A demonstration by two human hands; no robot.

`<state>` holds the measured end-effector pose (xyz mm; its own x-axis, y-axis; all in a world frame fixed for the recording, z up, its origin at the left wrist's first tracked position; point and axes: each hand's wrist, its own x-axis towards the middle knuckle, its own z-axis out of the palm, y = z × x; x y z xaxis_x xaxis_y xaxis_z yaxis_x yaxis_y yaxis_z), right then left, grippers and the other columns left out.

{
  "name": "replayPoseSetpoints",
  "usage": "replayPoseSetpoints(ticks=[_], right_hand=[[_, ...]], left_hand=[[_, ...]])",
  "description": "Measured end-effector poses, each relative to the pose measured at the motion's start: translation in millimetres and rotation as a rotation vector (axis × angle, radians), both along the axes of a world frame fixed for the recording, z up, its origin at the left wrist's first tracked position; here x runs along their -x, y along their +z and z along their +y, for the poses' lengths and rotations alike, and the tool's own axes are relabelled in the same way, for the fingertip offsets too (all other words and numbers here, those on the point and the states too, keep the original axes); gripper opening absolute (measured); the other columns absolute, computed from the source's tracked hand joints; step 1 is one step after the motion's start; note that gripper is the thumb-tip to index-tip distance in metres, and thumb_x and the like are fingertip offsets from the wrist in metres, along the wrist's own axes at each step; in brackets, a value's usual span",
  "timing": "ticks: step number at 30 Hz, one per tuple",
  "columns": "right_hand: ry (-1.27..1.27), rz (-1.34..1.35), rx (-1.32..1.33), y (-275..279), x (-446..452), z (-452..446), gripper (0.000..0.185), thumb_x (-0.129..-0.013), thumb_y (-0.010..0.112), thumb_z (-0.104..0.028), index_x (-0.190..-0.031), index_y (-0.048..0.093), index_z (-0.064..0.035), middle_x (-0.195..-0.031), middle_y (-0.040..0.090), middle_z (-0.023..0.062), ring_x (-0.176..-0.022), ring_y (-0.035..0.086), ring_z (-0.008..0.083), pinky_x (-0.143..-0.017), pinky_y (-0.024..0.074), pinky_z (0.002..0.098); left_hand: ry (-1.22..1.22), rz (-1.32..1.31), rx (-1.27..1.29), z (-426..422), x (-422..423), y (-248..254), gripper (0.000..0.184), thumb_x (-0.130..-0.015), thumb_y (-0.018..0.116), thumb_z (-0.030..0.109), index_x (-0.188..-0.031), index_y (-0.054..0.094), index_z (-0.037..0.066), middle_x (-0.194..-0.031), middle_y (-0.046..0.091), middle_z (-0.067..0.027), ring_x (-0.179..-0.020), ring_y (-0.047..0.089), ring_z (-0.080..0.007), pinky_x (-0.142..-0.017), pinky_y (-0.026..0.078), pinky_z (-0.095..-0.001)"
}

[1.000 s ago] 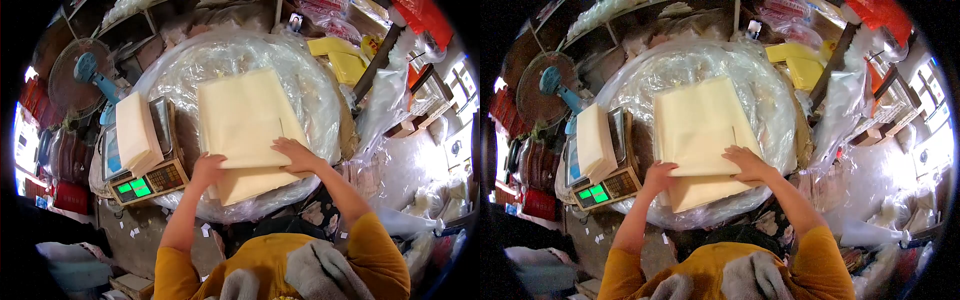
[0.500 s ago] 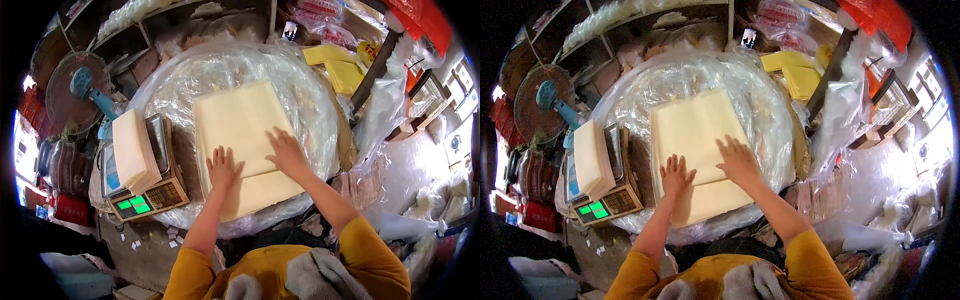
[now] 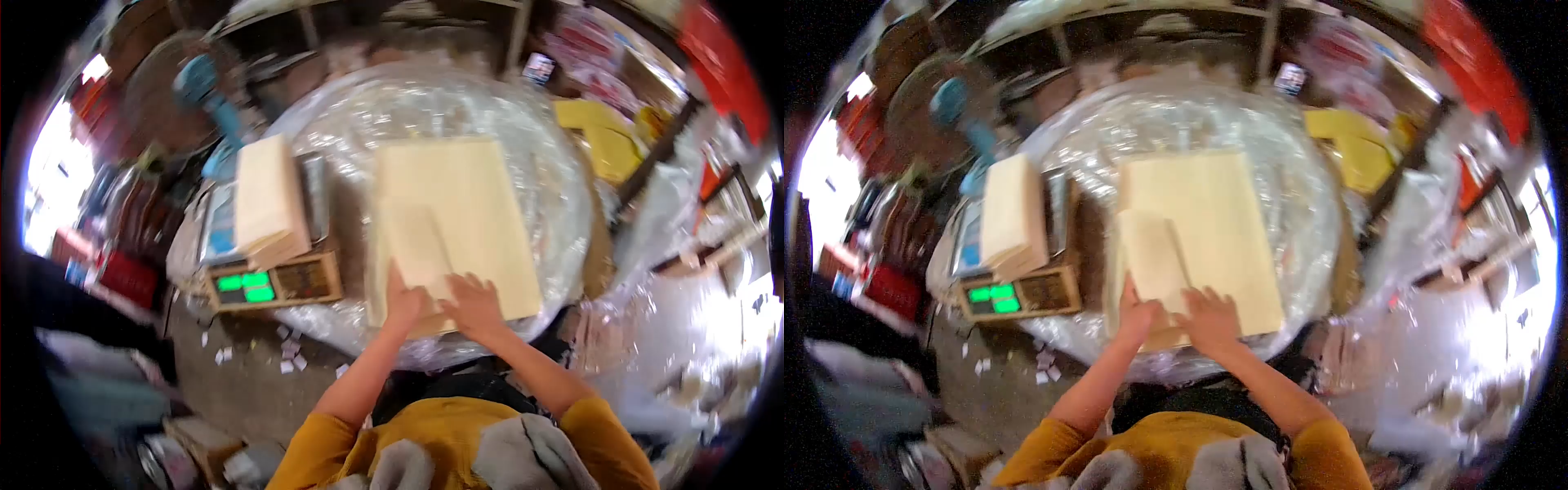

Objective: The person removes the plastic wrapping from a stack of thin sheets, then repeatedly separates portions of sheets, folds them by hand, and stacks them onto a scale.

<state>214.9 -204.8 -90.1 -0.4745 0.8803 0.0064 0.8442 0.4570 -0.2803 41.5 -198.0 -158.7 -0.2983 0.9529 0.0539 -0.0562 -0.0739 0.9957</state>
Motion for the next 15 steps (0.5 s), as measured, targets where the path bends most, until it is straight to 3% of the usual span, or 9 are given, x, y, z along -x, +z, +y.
replayPoseSetpoints(ticks=[2, 3, 5, 7, 8, 9, 10, 13, 15], right_hand=[[0.032, 0.065, -0.022, -20.3, -12.2, 7.2, 0.053, -0.093, 0.048, -0.038, -0.133, 0.044, -0.0035, -0.131, 0.049, 0.018, -0.126, 0.041, 0.0325, -0.105, 0.0276, 0.0514], [0.018, 0.083, -0.032, -32.0, -21.9, 10.6, 0.054, -0.094, 0.043, -0.039, -0.134, 0.041, -0.0021, -0.135, 0.047, 0.0167, -0.131, 0.037, 0.0314, -0.107, 0.0247, 0.0498], [0.069, 0.177, 0.026, -18.2, -31.1, 14.2, 0.051, -0.093, 0.048, -0.033, -0.133, 0.042, -0.0016, -0.135, 0.047, 0.0164, -0.131, 0.036, 0.0323, -0.107, 0.0248, 0.0494], [0.111, 0.214, 0.023, -18.9, -40.3, 13.3, 0.05, -0.092, 0.049, -0.03, -0.132, 0.042, -0.0013, -0.134, 0.047, 0.0161, -0.131, 0.036, 0.0324, -0.108, 0.0245, 0.0493], [0.12, 0.192, 0.021, -19.3, -41.7, 12.3, 0.049, -0.092, 0.051, -0.028, -0.132, 0.043, -0.0015, -0.137, 0.044, 0.0151, -0.132, 0.034, 0.0319, -0.108, 0.0234, 0.0493], [0.125, 0.185, 0.006, -21.6, -42.0, 11.5, 0.049, -0.091, 0.051, -0.028, -0.132, 0.043, -0.0016, -0.138, 0.043, 0.0149, -0.132, 0.033, 0.032, -0.108, 0.023, 0.0494], [0.127, 0.177, -0.009, -25.5, -42.1, 11.4, 0.049, -0.091, 0.051, -0.027, -0.132, 0.043, -0.0017, -0.138, 0.042, 0.0148, -0.132, 0.033, 0.0321, -0.109, 0.0226, 0.0495], [0.122, 0.149, -0.019, -29.2, -40.2, 10.5, 0.049, -0.091, 0.052, -0.026, -0.132, 0.043, -0.0019, -0.14, 0.04, 0.0146, -0.133, 0.031, 0.0326, -0.109, 0.0216, 0.0496], [0.136, 0.118, -0.044, -34.0, -41.9, 10.2, 0.049, -0.09, 0.053, -0.025, -0.132, 0.042, -0.0023, -0.141, 0.039, 0.0147, -0.133, 0.031, 0.0331, -0.109, 0.0213, 0.0497]], left_hand=[[0.016, 0.137, -0.058, -8.9, 28.0, 57.5, 0.084, -0.066, 0.052, -0.008, -0.144, 0.023, -0.001, -0.145, 0.033, -0.0189, -0.133, 0.034, -0.0279, -0.108, 0.028, -0.032], [0.015, 0.338, -0.032, -11.1, 49.6, 101.5, 0.092, -0.066, 0.051, -0.014, -0.148, 0.014, 0.003, -0.146, 0.033, -0.0142, -0.13, 0.038, -0.0206, -0.104, 0.034, -0.0287], [0.128, 0.371, -0.24, -0.4, 106.0, 143.2, 0.093, -0.067, 0.052, -0.014, -0.149, 0.013, 0.008, -0.148, 0.029, -0.0132, -0.129, 0.039, -0.0206, -0.102, 0.038, -0.0305], [0.219, 0.227, -0.158, -4.9, 149.2, 215.0, 0.088, -0.068, 0.052, -0.015, -0.147, 0.021, 0.007, -0.128, 0.053, -0.0116, -0.108, 0.056, -0.0186, -0.088, 0.049, -0.029], [0.251, 0.157, -0.166, 0.8, 178.9, 226.4, 0.085, -0.068, 0.053, -0.015, -0.146, 0.026, 0.007, -0.116, 0.06, -0.0096, -0.095, 0.061, -0.0173, -0.078, 0.052, -0.0292], [0.187, 0.111, -0.176, 12.1, 221.7, 225.3, 0.085, -0.069, 0.055, -0.012, -0.146, 0.027, 0.008, -0.117, 0.06, -0.0091, -0.094, 0.06, -0.0172, -0.075, 0.052, -0.0292], [0.075, -0.013, -0.131, 6.3, 237.1, 245.8, 0.083, -0.07, 0.056, -0.011, -0.145, 0.028, 0.007, -0.117, 0.059, -0.009, -0.094, 0.06, -0.0162, -0.075, 0.051, -0.0275], [0.198, -0.002, 0.124, 20.1, 282.1, 228.4, 0.072, -0.075, 0.056, -0.006, -0.142, 0.033, 0.004, -0.108, 0.06, -0.007, -0.087, 0.058, -0.0161, -0.074, 0.049, -0.0282], [0.148, 0.641, -0.003, 23.6, 293.8, 204.1, 0.067, -0.077, 0.058, -0.003, -0.14, 0.036, 0.003, -0.105, 0.06, -0.0082, -0.087, 0.057, -0.0166, -0.073, 0.05, -0.0287]])
